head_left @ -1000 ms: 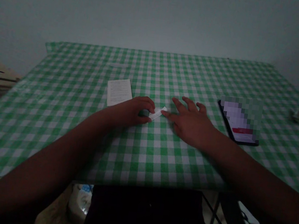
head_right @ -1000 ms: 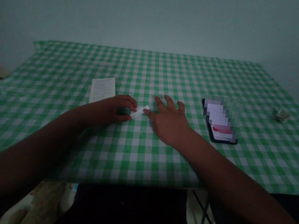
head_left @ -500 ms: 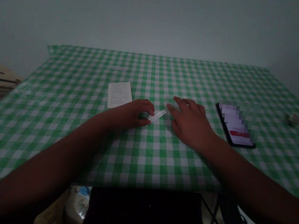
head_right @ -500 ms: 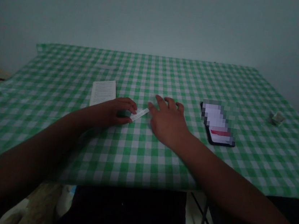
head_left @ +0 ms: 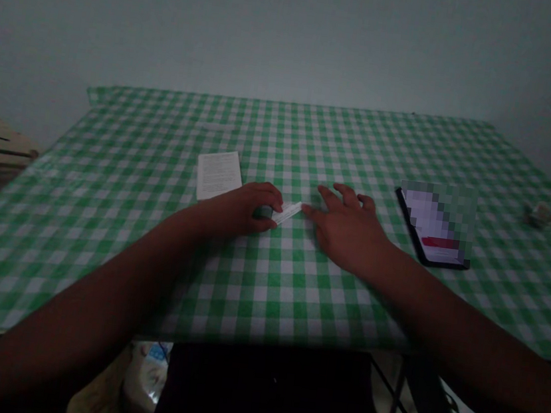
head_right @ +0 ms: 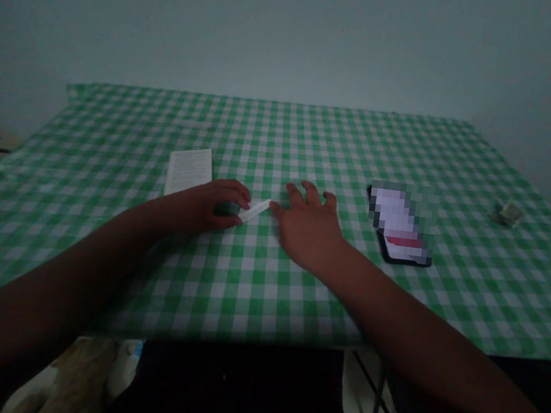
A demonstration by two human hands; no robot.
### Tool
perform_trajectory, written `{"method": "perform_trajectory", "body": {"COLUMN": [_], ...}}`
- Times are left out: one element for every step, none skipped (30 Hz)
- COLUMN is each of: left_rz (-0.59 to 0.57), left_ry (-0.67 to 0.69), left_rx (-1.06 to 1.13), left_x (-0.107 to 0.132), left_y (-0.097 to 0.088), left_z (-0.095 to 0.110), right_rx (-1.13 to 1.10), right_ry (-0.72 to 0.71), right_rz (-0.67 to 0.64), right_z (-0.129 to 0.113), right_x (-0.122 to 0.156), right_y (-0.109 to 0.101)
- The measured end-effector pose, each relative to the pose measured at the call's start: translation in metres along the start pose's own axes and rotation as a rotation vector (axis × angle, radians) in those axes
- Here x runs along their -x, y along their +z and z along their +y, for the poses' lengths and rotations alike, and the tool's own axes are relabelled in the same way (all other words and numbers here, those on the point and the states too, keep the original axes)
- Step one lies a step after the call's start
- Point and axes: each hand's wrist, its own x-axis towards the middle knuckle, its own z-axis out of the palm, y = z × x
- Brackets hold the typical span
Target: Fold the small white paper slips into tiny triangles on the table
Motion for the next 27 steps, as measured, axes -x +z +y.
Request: {"method": "perform_trajectory", "body": {"left_rz": [-0.003,-0.005,-0.008,-0.011,-0.011,-0.012,-0.012,-0.01,-0.008,-0.004,0.002,0.009,0.018,0.025,0.032,0.042,0.052,0.06,0.067,0.074,0.076,0.076,0.076,0.077,0.078,0.081,0.087], "left_ry": [0.003,0.007,0.011,0.018,0.026,0.034,0.037,0.039,0.04,0.041,0.042,0.046,0.054,0.061,0.067,0.074,0.08,0.083,0.084,0.086,0.09,0.092,0.095,0.098,0.098,0.097,0.095], "left_rx": [-0.004,-0.012,-0.021,-0.03,-0.038,-0.045,-0.049,-0.051,-0.049,-0.042,-0.032,-0.017,-0.001,0.015,0.029,0.042,0.053,0.063,0.07,0.076,0.081,0.084,0.087,0.09,0.09,0.089,0.087], "left_x": [0.0,0.0,0.001,0.001,0.001,0.001,0.001,0.0,0.0,0.0,0.0,0.0,-0.001,-0.001,-0.001,-0.001,-0.001,-0.001,-0.001,-0.001,-0.001,-0.002,-0.002,-0.002,-0.002,-0.002,-0.003], "left_y": [0.0,0.0,0.0,0.0,-0.001,-0.001,-0.001,-0.001,-0.001,-0.001,0.0,0.0,0.001,0.001,0.002,0.003,0.004,0.005,0.006,0.006,0.007,0.007,0.007,0.007,0.008,0.008,0.008], "left_z": [0.0,0.0,0.0,0.001,0.001,0.002,0.003,0.004,0.006,0.007,0.008,0.009,0.009,0.01,0.01,0.011,0.011,0.011,0.011,0.011,0.01,0.01,0.009,0.009,0.008,0.007,0.006], "right_rx": [-0.003,-0.007,-0.014,-0.025,-0.041,-0.061,-0.088,-0.12,-0.157,-0.197,-0.237,-0.273,-0.306,-0.333,-0.357,-0.379,-0.4,-0.419,-0.437,-0.455,-0.473,-0.489,-0.504,-0.519,-0.533,-0.547,-0.558], "right_ry": [-0.003,-0.011,-0.019,-0.028,-0.037,-0.044,-0.051,-0.06,-0.07,-0.079,-0.087,-0.094,-0.1,-0.102,-0.104,-0.106,-0.105,-0.102,-0.099,-0.098,-0.097,-0.099,-0.101,-0.1,-0.096,-0.088,-0.08], "right_rz": [-0.001,-0.004,-0.006,-0.008,-0.01,-0.008,-0.004,-0.003,-0.004,-0.003,-0.003,-0.002,0.002,0.009,0.017,0.026,0.036,0.049,0.061,0.074,0.087,0.1,0.109,0.116,0.12,0.124,0.125], "right_z": [0.0,0.0,0.0,0.0,0.0,-0.001,-0.001,-0.001,-0.001,0.0,0.0,0.001,0.002,0.003,0.005,0.006,0.007,0.008,0.009,0.009,0.009,0.008,0.008,0.007,0.006,0.005,0.004], "right_x": [0.0,0.0,-0.001,-0.001,-0.001,-0.002,-0.003,-0.003,-0.004,-0.005,-0.006,-0.007,-0.008,-0.01,-0.011,-0.012,-0.014,-0.015,-0.016,-0.017,-0.017,-0.018,-0.018,-0.018,-0.018,-0.017,-0.017], "right_y": [0.0,0.0,0.0,0.0,0.0,-0.001,-0.001,-0.001,0.0,0.0,0.002,0.003,0.005,0.008,0.01,0.013,0.015,0.017,0.019,0.02,0.021,0.022,0.022,0.021,0.021,0.02,0.019]}}
